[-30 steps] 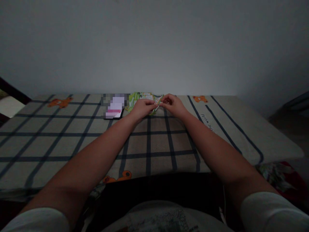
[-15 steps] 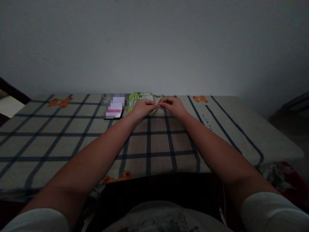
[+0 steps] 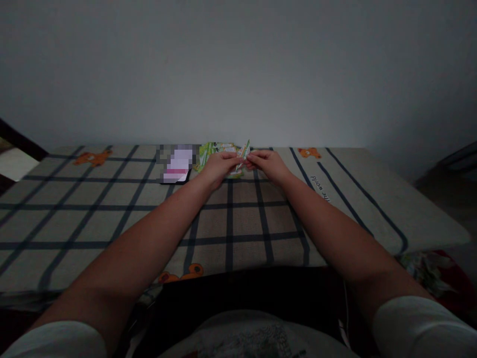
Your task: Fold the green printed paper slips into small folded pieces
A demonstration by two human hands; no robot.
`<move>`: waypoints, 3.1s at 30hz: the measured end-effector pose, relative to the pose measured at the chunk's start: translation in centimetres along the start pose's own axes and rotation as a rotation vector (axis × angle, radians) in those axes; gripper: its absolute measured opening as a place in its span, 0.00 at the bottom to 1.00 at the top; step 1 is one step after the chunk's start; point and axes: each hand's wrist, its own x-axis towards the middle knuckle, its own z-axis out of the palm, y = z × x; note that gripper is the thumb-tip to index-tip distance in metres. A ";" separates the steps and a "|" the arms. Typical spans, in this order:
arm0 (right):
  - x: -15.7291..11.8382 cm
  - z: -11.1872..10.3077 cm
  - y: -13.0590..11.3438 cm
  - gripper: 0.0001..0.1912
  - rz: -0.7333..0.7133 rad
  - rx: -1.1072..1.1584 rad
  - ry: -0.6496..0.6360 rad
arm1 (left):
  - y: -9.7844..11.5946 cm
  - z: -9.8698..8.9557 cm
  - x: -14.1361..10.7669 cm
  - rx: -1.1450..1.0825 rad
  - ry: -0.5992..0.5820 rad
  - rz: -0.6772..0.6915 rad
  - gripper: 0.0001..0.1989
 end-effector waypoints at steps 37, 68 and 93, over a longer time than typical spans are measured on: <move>-0.1 -0.4 0.2 0.19 -0.218 -0.315 -0.042 | 0.9 0.0 -0.7 0.314 0.081 0.065 0.13; -0.4 0.4 0.1 0.20 -0.052 -0.177 -0.120 | 0.0 0.2 -0.1 0.161 0.130 0.123 0.16; -0.6 0.7 -0.5 0.16 -0.150 -0.411 -0.171 | 0.8 0.9 -0.8 0.124 0.202 0.139 0.16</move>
